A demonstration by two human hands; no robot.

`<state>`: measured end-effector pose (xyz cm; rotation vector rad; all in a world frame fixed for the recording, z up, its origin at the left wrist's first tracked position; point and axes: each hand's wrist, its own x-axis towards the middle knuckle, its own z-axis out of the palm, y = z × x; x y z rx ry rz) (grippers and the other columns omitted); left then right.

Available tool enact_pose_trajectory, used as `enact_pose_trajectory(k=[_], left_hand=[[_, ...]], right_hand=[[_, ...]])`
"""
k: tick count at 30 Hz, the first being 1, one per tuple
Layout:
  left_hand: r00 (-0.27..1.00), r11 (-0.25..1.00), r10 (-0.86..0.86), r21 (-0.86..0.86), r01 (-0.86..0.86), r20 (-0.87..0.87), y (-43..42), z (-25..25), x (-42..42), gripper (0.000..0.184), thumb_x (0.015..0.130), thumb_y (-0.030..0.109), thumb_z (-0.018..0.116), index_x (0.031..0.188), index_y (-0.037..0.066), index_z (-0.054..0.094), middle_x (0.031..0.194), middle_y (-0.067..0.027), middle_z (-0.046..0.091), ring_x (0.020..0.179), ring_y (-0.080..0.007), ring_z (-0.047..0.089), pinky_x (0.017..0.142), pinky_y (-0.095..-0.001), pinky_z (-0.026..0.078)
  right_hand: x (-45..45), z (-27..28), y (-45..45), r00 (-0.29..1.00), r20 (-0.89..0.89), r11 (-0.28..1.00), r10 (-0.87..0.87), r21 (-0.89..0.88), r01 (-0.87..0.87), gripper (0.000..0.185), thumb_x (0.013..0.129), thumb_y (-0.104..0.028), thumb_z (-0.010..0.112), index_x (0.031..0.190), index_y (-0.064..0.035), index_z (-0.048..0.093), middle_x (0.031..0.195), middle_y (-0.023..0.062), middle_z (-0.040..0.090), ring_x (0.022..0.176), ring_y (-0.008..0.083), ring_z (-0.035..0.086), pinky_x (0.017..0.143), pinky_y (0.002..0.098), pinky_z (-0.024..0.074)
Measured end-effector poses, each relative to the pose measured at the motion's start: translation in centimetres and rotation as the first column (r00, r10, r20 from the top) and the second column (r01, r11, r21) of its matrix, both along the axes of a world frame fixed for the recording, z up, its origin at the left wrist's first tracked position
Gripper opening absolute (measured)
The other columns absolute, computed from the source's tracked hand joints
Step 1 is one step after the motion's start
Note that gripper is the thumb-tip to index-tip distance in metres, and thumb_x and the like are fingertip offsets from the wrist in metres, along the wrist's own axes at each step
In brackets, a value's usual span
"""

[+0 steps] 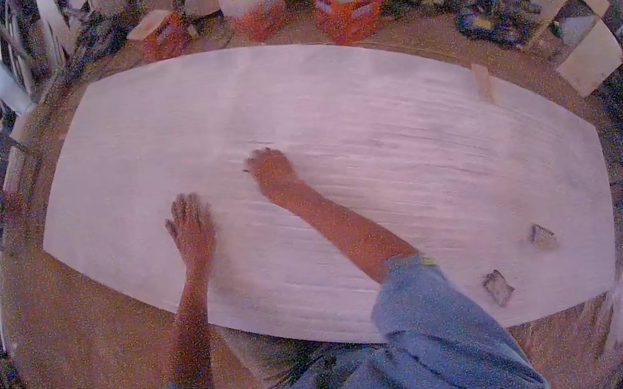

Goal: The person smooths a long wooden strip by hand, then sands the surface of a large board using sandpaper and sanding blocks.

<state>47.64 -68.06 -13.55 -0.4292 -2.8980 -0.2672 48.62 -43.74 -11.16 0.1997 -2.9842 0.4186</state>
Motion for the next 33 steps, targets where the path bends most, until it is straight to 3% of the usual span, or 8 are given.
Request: enact_pose_trajectory(k=[1,9,14,18,24,28,30,33], left_hand=[[1.000,1.000,-0.003,0.001,0.003,0.005,-0.2,-0.1,-0.1,0.049,0.096,0.032,0.038,0.140,0.012,0.036,0.147,-0.0123,0.031,0.138,-0.0296,0.022,0.112,-0.0519,0.010],[1.000,1.000,-0.007,-0.006,0.007,-0.017,-0.1,-1.1,0.2,0.049,0.095,0.030,0.038,0.140,0.011,0.035,0.146,-0.0131,0.031,0.138,-0.0301,0.022,0.112,-0.0527,0.010],[1.000,1.000,0.000,-0.030,0.000,-0.008,0.0,-0.4,0.0,0.049,0.095,0.029,0.038,0.139,0.010,0.036,0.147,-0.0134,0.031,0.138,-0.0302,0.021,0.112,-0.0533,0.010],[1.000,0.999,-0.011,0.050,0.011,0.001,0.0,0.3,0.2,0.049,0.094,0.030,0.040,0.139,0.009,0.037,0.146,-0.0143,0.031,0.138,-0.0308,0.022,0.112,-0.0539,0.010],[1.000,0.999,-0.017,0.029,0.017,-0.008,-0.3,0.4,0.0,0.049,0.093,0.030,0.042,0.137,0.009,0.039,0.146,-0.0147,0.032,0.137,-0.0314,0.025,0.112,-0.0538,0.010],[0.999,0.998,-0.034,0.044,0.036,-0.036,-0.5,-0.4,-0.1,0.049,0.094,0.028,0.042,0.138,0.009,0.038,0.146,-0.0144,0.031,0.137,-0.0311,0.024,0.112,-0.0539,0.010],[0.999,0.998,-0.034,0.050,0.036,-0.028,-0.4,-0.5,0.0,0.049,0.094,0.029,0.041,0.138,0.008,0.037,0.146,-0.0146,0.031,0.137,-0.0313,0.024,0.112,-0.0541,0.010],[0.999,0.998,-0.036,0.055,0.037,-0.018,-0.3,-0.4,0.1,0.049,0.094,0.029,0.041,0.138,0.008,0.037,0.146,-0.0151,0.031,0.137,-0.0319,0.023,0.111,-0.0548,0.010]], right_hand=[[1.9,-2.9,2.7,0.987,-0.161,0.999,-0.027,0.032,0.033,0.023,0.081,-0.006,0.050,0.102,-0.0056,0.060,0.112,0.0149,0.058,0.108,0.0322,0.053,0.095,0.0442,0.0419],[26.0,-0.1,23.8,0.941,-0.127,0.946,-0.315,0.040,0.322,0.032,0.069,0.000,0.063,0.101,-0.0031,0.061,0.108,0.0161,0.059,0.110,0.0357,0.051,0.098,0.0432,0.0401],[15.0,-3.7,14.6,0.976,-0.197,0.985,-0.097,0.120,0.122,0.028,0.075,-0.008,0.056,0.102,-0.0082,0.064,0.108,0.0132,0.059,0.109,0.0339,0.051,0.100,0.0455,0.0366],[-1.3,-4.9,-1.2,0.969,-0.245,0.996,-0.026,-0.089,0.004,0.026,0.078,-0.006,0.053,0.102,-0.0048,0.062,0.117,0.0162,0.057,0.112,0.0347,0.050,0.098,0.0461,0.0372],[-6.5,0.5,-7.6,1.000,-0.013,0.998,0.028,-0.056,-0.028,0.035,0.076,-0.005,0.055,0.111,-0.0043,0.058,0.122,0.0189,0.054,0.114,0.0344,0.050,0.100,0.0454,0.0366],[5.5,-5.2,6.0,0.948,-0.318,0.998,-0.031,0.035,0.044,0.033,0.081,-0.006,0.050,0.113,-0.0030,0.056,0.117,0.0185,0.055,0.116,0.0335,0.047,0.103,0.0454,0.0344],[13.3,-3.6,13.9,0.990,-0.060,0.969,-0.129,0.204,0.139,0.029,0.077,-0.007,0.056,0.106,-0.0035,0.059,0.113,0.0185,0.056,0.112,0.0364,0.049,0.099,0.0467,0.0389],[21.8,-1.1,20.9,0.967,-0.134,0.963,-0.214,0.137,0.232,0.030,0.069,0.001,0.059,0.099,-0.0021,0.059,0.108,0.0171,0.057,0.108,0.0378,0.050,0.093,0.0465,0.0422]])
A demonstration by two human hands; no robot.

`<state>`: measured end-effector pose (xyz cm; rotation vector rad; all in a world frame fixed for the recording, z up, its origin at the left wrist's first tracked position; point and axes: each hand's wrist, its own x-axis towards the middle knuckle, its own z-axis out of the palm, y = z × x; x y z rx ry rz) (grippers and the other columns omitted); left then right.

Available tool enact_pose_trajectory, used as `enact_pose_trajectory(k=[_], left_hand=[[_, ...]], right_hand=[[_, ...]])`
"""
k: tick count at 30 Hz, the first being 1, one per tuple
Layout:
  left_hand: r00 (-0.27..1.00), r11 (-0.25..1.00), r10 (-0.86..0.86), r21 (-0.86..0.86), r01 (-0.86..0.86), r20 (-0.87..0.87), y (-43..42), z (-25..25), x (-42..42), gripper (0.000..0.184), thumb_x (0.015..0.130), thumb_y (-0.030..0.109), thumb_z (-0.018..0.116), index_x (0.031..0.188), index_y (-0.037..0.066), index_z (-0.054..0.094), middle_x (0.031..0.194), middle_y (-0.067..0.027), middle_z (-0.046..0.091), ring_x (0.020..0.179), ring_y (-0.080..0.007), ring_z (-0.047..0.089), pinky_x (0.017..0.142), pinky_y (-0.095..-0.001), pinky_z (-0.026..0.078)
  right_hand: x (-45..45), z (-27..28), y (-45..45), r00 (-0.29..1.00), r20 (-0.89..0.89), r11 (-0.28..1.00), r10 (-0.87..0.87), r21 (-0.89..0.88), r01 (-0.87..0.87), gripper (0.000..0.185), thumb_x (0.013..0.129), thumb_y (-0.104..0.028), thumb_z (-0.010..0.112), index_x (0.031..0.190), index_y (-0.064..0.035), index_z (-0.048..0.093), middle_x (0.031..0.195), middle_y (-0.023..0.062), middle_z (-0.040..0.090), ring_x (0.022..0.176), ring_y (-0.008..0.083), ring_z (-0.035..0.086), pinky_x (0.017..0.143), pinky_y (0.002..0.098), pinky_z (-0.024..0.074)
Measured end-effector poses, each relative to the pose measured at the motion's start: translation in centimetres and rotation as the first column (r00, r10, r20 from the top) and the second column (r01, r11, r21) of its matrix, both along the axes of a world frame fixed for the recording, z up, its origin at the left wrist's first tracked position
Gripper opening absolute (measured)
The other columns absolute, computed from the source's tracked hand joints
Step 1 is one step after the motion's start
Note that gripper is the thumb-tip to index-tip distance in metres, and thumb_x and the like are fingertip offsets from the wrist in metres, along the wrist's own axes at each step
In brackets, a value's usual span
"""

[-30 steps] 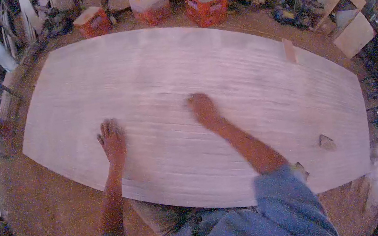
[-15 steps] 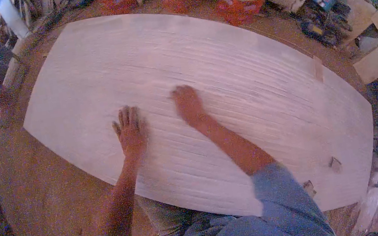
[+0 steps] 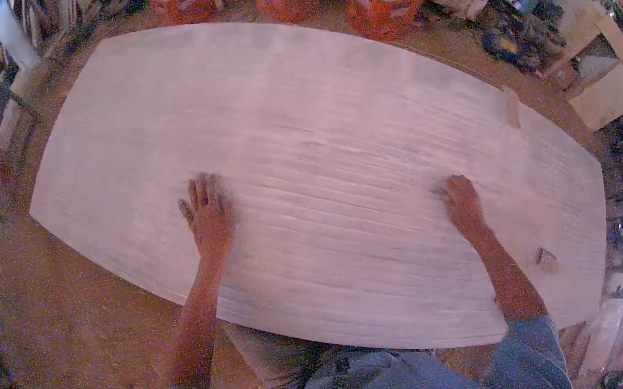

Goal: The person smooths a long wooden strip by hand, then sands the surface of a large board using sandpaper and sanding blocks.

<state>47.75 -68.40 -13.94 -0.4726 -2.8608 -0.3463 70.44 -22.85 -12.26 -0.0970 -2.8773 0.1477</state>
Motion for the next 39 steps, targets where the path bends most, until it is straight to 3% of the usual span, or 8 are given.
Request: enact_pose_trajectory(k=[9,12,14,17,20,28,35,39], left_hand=[[0.998,0.998,0.023,0.051,-0.025,0.059,0.1,1.1,-0.1,0.051,0.092,0.030,0.044,0.138,0.008,0.037,0.146,-0.0156,0.030,0.138,-0.0324,0.022,0.111,-0.0555,0.008],[0.999,0.998,0.028,0.053,-0.030,0.037,0.0,1.1,-0.4,0.052,0.092,0.030,0.045,0.138,0.007,0.037,0.146,-0.0153,0.031,0.138,-0.0319,0.023,0.112,-0.0546,0.009],[0.999,0.999,0.025,0.044,-0.026,0.020,0.2,1.1,-0.2,0.052,0.092,0.030,0.045,0.138,0.007,0.038,0.146,-0.0152,0.031,0.137,-0.0316,0.023,0.112,-0.0541,0.009],[0.999,0.998,0.030,0.049,-0.032,0.041,0.3,1.2,-0.1,0.052,0.091,0.030,0.046,0.138,0.007,0.038,0.146,-0.0149,0.032,0.138,-0.0311,0.023,0.112,-0.0537,0.009],[0.998,0.996,0.037,0.074,-0.041,0.053,0.1,1.0,0.0,0.052,0.091,0.029,0.046,0.138,0.007,0.038,0.146,-0.0151,0.031,0.138,-0.0310,0.022,0.112,-0.0538,0.008],[0.998,1.000,0.014,0.027,-0.015,0.064,0.5,0.9,0.1,0.054,0.090,0.030,0.048,0.138,0.008,0.036,0.147,-0.0151,0.029,0.138,-0.0322,0.022,0.111,-0.0564,0.009],[0.994,0.996,0.018,0.082,-0.027,0.107,0.1,2.0,-0.2,0.053,0.091,0.029,0.046,0.138,0.007,0.035,0.147,-0.0149,0.029,0.138,-0.0314,0.022,0.111,-0.0565,0.009],[0.994,0.999,0.024,-0.028,-0.021,0.105,0.0,0.5,-0.6,0.053,0.091,0.029,0.046,0.139,0.007,0.035,0.147,-0.0145,0.030,0.138,-0.0299,0.022,0.112,-0.0553,0.009]], right_hand=[[-22.1,-0.6,-21.1,0.968,0.056,0.966,0.243,-0.107,-0.236,0.023,0.080,-0.011,0.054,0.100,-0.0013,0.059,0.109,0.0211,0.057,0.107,0.0381,0.051,0.095,0.0473,0.0400],[-32.5,-4.1,-30.8,0.885,-0.327,0.920,0.332,-0.094,-0.380,0.032,0.076,-0.005,0.054,0.108,-0.0006,0.057,0.112,0.0208,0.057,0.108,0.0340,0.052,0.096,0.0445,0.0397],[-35.9,-0.5,-34.6,0.940,-0.016,0.906,0.340,-0.262,-0.332,0.034,0.075,-0.004,0.054,0.109,-0.0008,0.057,0.112,0.0198,0.057,0.109,0.0333,0.052,0.097,0.0438,0.0394],[-34.3,1.7,-33.0,0.926,0.127,0.922,0.354,-0.210,-0.324,0.033,0.076,-0.005,0.055,0.109,-0.0008,0.058,0.113,0.0189,0.057,0.110,0.0332,0.052,0.097,0.0433,0.0391],[-27.9,-6.1,-23.3,0.892,-0.216,0.902,0.398,-0.088,-0.423,0.025,0.082,-0.010,0.052,0.106,-0.0031,0.059,0.114,0.0197,0.056,0.111,0.0353,0.050,0.099,0.0459,0.0376],[-7.3,1.9,-6.0,0.962,0.257,0.971,0.091,-0.236,-0.029,0.035,0.076,-0.011,0.061,0.110,-0.0071,0.059,0.111,0.0187,0.056,0.111,0.0386,0.049,0.097,0.0473,0.0390],[-31.1,-3.4,-27.7,0.827,-0.337,0.859,0.450,-0.092,-0.504,0.020,0.084,-0.012,0.050,0.097,0.0010,0.057,0.102,0.0221,0.058,0.095,0.0367,0.055,0.088,0.0468,0.0427],[-41.6,-3.6,-39.9,0.890,-0.256,0.906,0.377,-0.099,-0.412,0.015,0.078,-0.008,0.052,0.091,-0.0031,0.059,0.093,0.0165,0.060,0.089,0.0321,0.058,0.081,0.0439,0.0454]])
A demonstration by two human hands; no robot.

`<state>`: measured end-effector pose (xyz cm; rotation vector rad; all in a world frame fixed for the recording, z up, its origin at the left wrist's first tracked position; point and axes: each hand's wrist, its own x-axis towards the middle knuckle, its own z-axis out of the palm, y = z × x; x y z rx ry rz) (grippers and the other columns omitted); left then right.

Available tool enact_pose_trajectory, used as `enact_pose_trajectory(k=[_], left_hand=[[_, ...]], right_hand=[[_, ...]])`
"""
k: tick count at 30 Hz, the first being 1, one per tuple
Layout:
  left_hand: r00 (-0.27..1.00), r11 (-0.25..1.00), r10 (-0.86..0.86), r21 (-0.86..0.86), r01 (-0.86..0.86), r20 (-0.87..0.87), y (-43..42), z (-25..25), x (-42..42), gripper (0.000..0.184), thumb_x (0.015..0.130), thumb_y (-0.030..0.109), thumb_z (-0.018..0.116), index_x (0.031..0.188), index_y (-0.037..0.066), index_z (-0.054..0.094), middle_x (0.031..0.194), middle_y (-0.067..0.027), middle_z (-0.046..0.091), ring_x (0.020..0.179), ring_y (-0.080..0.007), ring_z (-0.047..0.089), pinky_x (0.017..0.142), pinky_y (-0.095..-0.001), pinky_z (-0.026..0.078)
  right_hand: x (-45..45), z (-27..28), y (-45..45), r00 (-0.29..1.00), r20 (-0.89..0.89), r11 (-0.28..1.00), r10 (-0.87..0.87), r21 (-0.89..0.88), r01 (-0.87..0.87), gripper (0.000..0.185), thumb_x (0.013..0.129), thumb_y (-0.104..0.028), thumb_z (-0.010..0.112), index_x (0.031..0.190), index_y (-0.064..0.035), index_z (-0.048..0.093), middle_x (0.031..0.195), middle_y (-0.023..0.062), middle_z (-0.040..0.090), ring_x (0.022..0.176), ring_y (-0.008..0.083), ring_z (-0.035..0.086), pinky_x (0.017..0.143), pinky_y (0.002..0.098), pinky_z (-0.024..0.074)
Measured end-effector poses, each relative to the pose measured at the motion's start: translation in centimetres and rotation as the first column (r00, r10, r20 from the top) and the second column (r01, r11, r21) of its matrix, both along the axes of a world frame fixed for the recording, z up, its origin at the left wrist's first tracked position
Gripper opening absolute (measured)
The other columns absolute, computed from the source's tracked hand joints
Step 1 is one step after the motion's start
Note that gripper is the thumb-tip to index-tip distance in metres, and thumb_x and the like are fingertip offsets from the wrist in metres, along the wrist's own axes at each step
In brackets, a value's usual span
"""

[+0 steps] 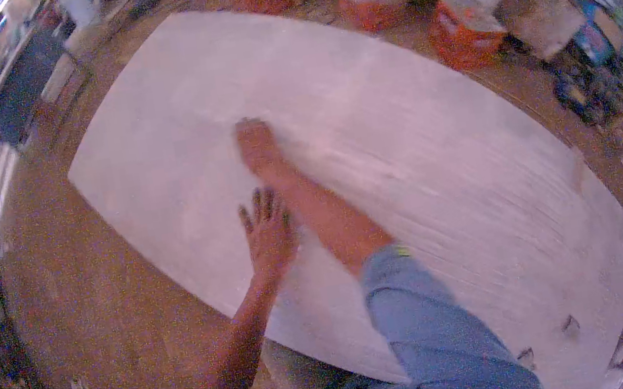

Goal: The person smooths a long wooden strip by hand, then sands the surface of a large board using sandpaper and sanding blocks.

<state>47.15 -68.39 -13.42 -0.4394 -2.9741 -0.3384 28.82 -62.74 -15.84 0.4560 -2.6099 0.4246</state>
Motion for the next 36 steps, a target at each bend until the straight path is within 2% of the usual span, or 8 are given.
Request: enact_pose_trajectory(k=[12,18,20,25,28,32,34,36], left_hand=[[0.997,0.994,-0.024,-0.107,0.016,-0.077,0.3,0.0,0.4,0.051,0.095,0.031,0.039,0.142,0.012,0.032,0.148,-0.0099,0.029,0.139,-0.0279,0.020,0.112,-0.0530,0.008],[0.990,0.987,0.090,-0.127,-0.103,-0.105,1.7,-1.4,0.5,0.051,0.096,0.034,0.038,0.142,0.012,0.032,0.149,-0.0135,0.025,0.140,-0.0302,0.018,0.110,-0.0571,0.010],[0.990,0.980,0.120,-0.151,-0.131,-0.080,4.0,0.3,1.4,0.052,0.096,0.036,0.038,0.142,0.012,0.032,0.149,-0.0147,0.025,0.140,-0.0310,0.018,0.110,-0.0578,0.010],[0.986,0.981,0.138,-0.125,-0.150,-0.096,5.3,-0.8,0.5,0.053,0.096,0.040,0.037,0.142,0.014,0.033,0.149,-0.0138,0.026,0.140,-0.0297,0.018,0.109,-0.0588,0.009],[0.985,0.977,0.159,-0.134,-0.167,-0.072,5.6,-0.4,0.8,0.053,0.096,0.041,0.038,0.142,0.016,0.033,0.150,-0.0112,0.026,0.140,-0.0274,0.018,0.109,-0.0592,0.009],[0.986,0.981,0.166,-0.100,-0.168,-0.024,5.5,-0.4,0.8,0.053,0.095,0.040,0.041,0.143,0.019,0.033,0.150,-0.0088,0.026,0.140,-0.0260,0.018,0.109,-0.0585,0.009],[0.984,0.977,0.159,-0.131,-0.168,-0.077,5.0,-1.3,0.4,0.052,0.096,0.040,0.041,0.143,0.019,0.033,0.150,-0.0084,0.027,0.140,-0.0264,0.019,0.109,-0.0585,0.009],[0.984,0.980,0.148,-0.122,-0.160,-0.098,4.8,-1.7,0.4,0.052,0.096,0.041,0.040,0.142,0.019,0.034,0.150,-0.0080,0.027,0.139,-0.0269,0.021,0.109,-0.0588,0.010]], right_hand=[[34.8,1.2,33.7,0.910,0.230,0.939,-0.343,0.109,0.327,0.036,0.078,-0.009,0.054,0.114,-0.0013,0.055,0.117,0.0198,0.054,0.113,0.0367,0.048,0.102,0.0480,0.0338],[55.2,5.7,50.9,0.373,0.382,0.504,-0.846,0.343,0.793,0.032,0.070,-0.003,0.060,0.101,-0.0062,0.064,0.111,0.0180,0.058,0.113,0.0371,0.049,0.097,0.0447,0.0394],[54.0,5.2,49.3,0.695,0.081,0.699,-0.714,0.123,0.704,0.032,0.068,-0.001,0.062,0.100,-0.0057,0.064,0.111,0.0198,0.058,0.112,0.0370,0.050,0.097,0.0448,0.0402],[38.1,5.2,39.7,0.883,0.042,0.883,-0.467,-0.030,0.468,0.016,0.078,-0.007,0.054,0.092,-0.0014,0.060,0.100,0.0196,0.057,0.099,0.0375,0.053,0.087,0.0468,0.0426],[31.3,5.0,37.1,0.905,-0.112,0.911,-0.411,-0.014,0.412,0.014,0.078,-0.006,0.051,0.088,-0.0035,0.060,0.091,0.0147,0.058,0.095,0.0319,0.054,0.084,0.0440,0.0426],[32.3,5.2,39.0,0.872,0.204,0.894,-0.446,0.160,0.420,0.019,0.079,-0.006,0.050,0.094,-0.0047,0.062,0.100,0.0132,0.060,0.102,0.0310,0.053,0.089,0.0437,0.0419],[37.2,0.2,44.7,0.898,-0.036,0.864,-0.438,0.258,0.432,0.022,0.081,-0.006,0.049,0.097,-0.0071,0.063,0.104,0.0131,0.061,0.106,0.0318,0.053,0.094,0.0443,0.0400],[43.1,2.2,50.1,0.750,0.298,0.806,-0.591,0.194,0.559,0.021,0.082,-0.007,0.049,0.099,-0.0045,0.062,0.108,0.0172,0.059,0.109,0.0349,0.051,0.098,0.0462,0.0375]])
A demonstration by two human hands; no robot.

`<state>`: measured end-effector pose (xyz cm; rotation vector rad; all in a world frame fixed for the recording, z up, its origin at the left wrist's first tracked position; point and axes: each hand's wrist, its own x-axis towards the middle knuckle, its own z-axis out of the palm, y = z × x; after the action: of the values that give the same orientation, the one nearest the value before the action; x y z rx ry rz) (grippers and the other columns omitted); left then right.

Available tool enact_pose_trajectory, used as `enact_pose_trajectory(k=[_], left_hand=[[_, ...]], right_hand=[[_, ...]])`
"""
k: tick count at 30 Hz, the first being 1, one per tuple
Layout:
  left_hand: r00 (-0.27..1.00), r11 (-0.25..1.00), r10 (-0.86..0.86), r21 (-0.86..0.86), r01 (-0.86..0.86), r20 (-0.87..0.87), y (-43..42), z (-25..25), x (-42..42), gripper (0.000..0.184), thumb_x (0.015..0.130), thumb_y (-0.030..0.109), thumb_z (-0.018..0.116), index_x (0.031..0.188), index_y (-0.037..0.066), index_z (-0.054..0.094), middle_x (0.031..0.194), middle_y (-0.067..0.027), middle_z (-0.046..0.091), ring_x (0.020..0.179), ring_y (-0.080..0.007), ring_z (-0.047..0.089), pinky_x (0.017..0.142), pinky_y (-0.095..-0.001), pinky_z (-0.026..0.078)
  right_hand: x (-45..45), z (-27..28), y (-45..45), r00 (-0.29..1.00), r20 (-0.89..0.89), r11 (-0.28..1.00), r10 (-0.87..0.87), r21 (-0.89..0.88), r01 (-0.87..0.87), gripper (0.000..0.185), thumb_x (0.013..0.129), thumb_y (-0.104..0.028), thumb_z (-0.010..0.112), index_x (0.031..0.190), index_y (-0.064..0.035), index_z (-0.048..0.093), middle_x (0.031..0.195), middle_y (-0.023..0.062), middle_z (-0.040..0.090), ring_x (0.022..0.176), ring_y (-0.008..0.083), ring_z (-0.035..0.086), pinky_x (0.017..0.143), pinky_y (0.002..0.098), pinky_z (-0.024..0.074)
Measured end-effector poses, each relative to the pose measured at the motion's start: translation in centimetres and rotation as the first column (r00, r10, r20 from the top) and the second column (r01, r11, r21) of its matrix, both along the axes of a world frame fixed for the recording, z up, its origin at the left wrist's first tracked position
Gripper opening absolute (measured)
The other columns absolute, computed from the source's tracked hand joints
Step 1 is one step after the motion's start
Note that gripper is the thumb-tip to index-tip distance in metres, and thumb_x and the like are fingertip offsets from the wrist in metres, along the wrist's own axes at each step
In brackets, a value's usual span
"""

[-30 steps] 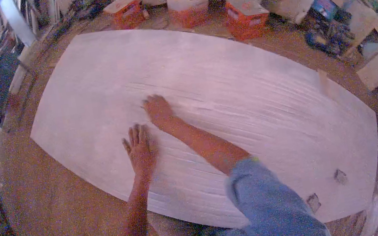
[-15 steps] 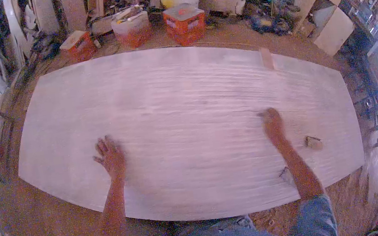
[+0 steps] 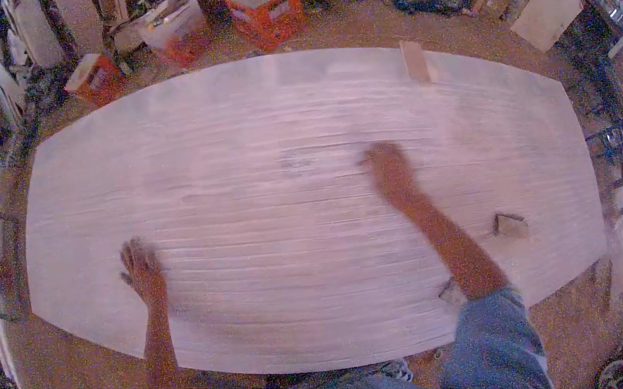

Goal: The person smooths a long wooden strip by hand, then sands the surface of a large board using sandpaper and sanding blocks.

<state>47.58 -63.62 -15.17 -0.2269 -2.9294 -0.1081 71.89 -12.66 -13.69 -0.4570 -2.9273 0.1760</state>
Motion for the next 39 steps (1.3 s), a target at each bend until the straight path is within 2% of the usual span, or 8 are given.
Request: enact_pose_trajectory(k=[11,15,20,24,27,28,30,39], left_hand=[[1.000,0.999,-0.015,-0.033,0.016,0.018,-1.2,-4.5,-3.1,0.051,0.095,0.038,0.043,0.139,0.014,0.038,0.147,-0.0092,0.032,0.135,-0.0276,0.028,0.107,-0.0567,0.018],[0.895,0.797,-0.419,0.534,0.282,0.152,15.2,5.9,9.0,0.053,0.092,0.024,0.053,0.139,0.006,0.036,0.137,-0.0162,0.044,0.129,-0.0301,0.039,0.110,-0.0390,0.026],[0.760,-0.246,-0.600,0.847,-0.472,0.250,25.6,13.8,19.9,0.050,0.096,0.032,0.047,0.135,0.001,0.040,0.126,-0.0105,0.051,0.121,-0.0168,0.045,0.101,-0.0310,0.034],[0.656,-0.044,-0.661,0.853,-0.519,0.365,24.8,12.3,17.6,0.045,0.094,0.030,0.053,0.130,0.003,0.047,0.114,-0.0066,0.057,0.109,-0.0103,0.050,0.090,-0.0283,0.040],[0.647,0.513,-0.562,0.831,-0.216,0.515,26.5,11.3,15.5,0.018,0.089,0.022,0.061,0.099,0.009,0.069,0.093,-0.0018,0.062,0.090,-0.0144,0.057,0.076,-0.0302,0.045],[0.644,0.512,-0.567,0.832,-0.213,0.514,27.6,10.8,14.9,0.018,0.089,0.022,0.061,0.099,0.009,0.069,0.093,-0.0018,0.062,0.090,-0.0144,0.057,0.076,-0.0302,0.045],[0.623,0.514,-0.763,0.422,0.747,-0.172,30.2,9.6,14.5,0.014,0.087,0.016,0.059,0.094,0.012,0.070,0.095,-0.0059,0.063,0.093,-0.0220,0.057,0.082,-0.0345,0.045],[0.332,0.337,-0.937,0.029,0.941,0.109,30.3,4.4,9.3,0.020,0.085,0.012,0.055,0.100,0.012,0.068,0.098,-0.0084,0.062,0.100,-0.0272,0.054,0.090,-0.0383,0.041]], right_hand=[[0.2,-1.0,0.8,0.907,-0.410,0.995,0.101,0.055,-0.086,0.014,0.070,-0.004,0.056,0.082,-0.0085,0.061,0.092,0.0116,0.059,0.096,0.0326,0.053,0.089,0.0445,0.0408],[-7.8,4.0,-9.8,0.863,-0.485,0.954,0.141,-0.167,-0.250,0.014,0.081,-0.009,0.052,0.090,-0.0062,0.062,0.092,0.0129,0.060,0.090,0.0284,0.058,0.078,0.0421,0.0477],[-3.7,11.8,-15.7,0.835,-0.529,0.740,0.154,-0.498,-0.452,0.033,0.077,-0.009,0.062,0.109,-0.0050,0.058,0.112,0.0129,0.057,0.104,0.0322,0.053,0.089,0.0437,0.0424],[1.9,8.7,-12.2,0.767,-0.598,0.621,0.231,-0.516,-0.590,0.042,0.074,-0.016,0.068,0.114,-0.0092,0.057,0.114,0.0126,0.057,0.109,0.0315,0.051,0.094,0.0437,0.0409],[10.9,8.2,-3.5,0.913,-0.407,0.766,-0.033,-0.597,-0.239,0.041,0.083,-0.020,0.065,0.121,-0.0091,0.057,0.127,0.0115,0.055,0.120,0.0273,0.048,0.103,0.0422,0.0355],[14.4,10.4,-0.4,0.901,-0.329,0.714,-0.281,-0.699,-0.033,0.038,0.082,-0.016,0.065,0.119,-0.0080,0.059,0.125,0.0108,0.057,0.118,0.0250,0.050,0.102,0.0397,0.0367],[21.3,10.3,6.0,0.714,-0.390,0.745,-0.581,-0.609,0.273,0.031,0.085,-0.013,0.061,0.114,-0.0059,0.062,0.117,0.0099,0.061,0.112,0.0221,0.055,0.099,0.0341,0.0394],[47.1,-2.6,21.2,0.546,-0.193,0.505,-0.815,0.227,0.833,0.041,0.093,-0.027,0.049,0.128,-0.0046,0.050,0.132,0.0155,0.049,0.119,0.0316,0.048,0.099,0.0376,0.0393]])
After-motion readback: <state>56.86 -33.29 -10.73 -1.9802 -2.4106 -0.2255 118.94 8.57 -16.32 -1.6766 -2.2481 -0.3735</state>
